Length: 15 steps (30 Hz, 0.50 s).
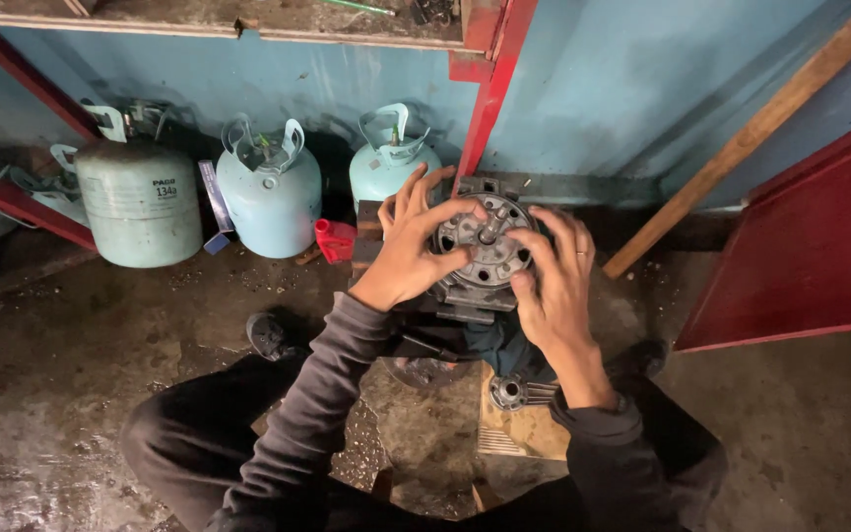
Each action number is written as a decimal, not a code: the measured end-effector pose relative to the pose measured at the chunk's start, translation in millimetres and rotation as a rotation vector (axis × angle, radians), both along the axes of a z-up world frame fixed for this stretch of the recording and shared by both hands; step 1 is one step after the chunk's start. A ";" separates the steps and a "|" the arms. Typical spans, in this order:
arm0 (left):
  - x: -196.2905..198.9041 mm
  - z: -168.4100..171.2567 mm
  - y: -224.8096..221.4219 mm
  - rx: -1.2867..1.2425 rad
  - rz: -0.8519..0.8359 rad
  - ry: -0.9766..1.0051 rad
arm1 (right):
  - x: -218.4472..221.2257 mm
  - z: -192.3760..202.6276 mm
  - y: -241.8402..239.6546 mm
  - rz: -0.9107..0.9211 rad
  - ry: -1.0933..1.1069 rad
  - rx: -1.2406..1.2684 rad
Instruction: Disassembling and inspecting the internal components of a mechanical compressor
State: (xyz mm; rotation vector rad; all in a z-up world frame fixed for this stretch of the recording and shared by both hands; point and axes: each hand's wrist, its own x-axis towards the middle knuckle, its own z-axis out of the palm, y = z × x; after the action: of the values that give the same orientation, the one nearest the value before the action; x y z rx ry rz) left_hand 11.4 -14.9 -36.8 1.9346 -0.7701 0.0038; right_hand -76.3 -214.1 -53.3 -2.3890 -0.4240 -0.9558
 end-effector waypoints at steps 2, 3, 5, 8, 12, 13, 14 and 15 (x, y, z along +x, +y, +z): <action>-0.1 0.6 -0.8 -0.004 -0.001 0.000 | 0.6 2.3 -1.2 -0.025 -0.009 -0.020; -1.2 1.4 -0.2 -0.007 0.000 0.000 | 0.2 4.0 -1.0 -0.048 -0.018 -0.040; -0.8 0.5 -0.3 -0.003 0.002 0.002 | 0.1 2.1 -2.7 -0.037 -0.021 -0.027; 0.1 -0.4 -1.0 -0.016 -0.003 0.013 | -0.3 1.1 -4.8 -0.022 -0.033 -0.006; -0.8 0.6 0.0 -0.052 -0.025 0.035 | -2.4 -1.5 -5.9 -0.018 -0.007 0.005; -1.1 0.4 0.2 -0.053 -0.024 0.033 | -3.0 -1.8 -4.8 -0.017 -0.009 0.005; -1.4 0.2 0.4 -0.065 -0.039 0.048 | -3.7 -2.1 -3.8 0.001 0.014 0.048; -1.5 0.2 0.4 -0.077 -0.055 0.063 | -4.2 -2.3 -2.9 0.018 0.036 0.092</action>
State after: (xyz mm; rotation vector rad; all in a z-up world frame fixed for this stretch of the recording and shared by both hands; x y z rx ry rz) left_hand 9.9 -14.6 -36.6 1.8318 -0.7699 -0.0595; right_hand -80.5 -216.9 -55.6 -2.3126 -0.3791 -0.9032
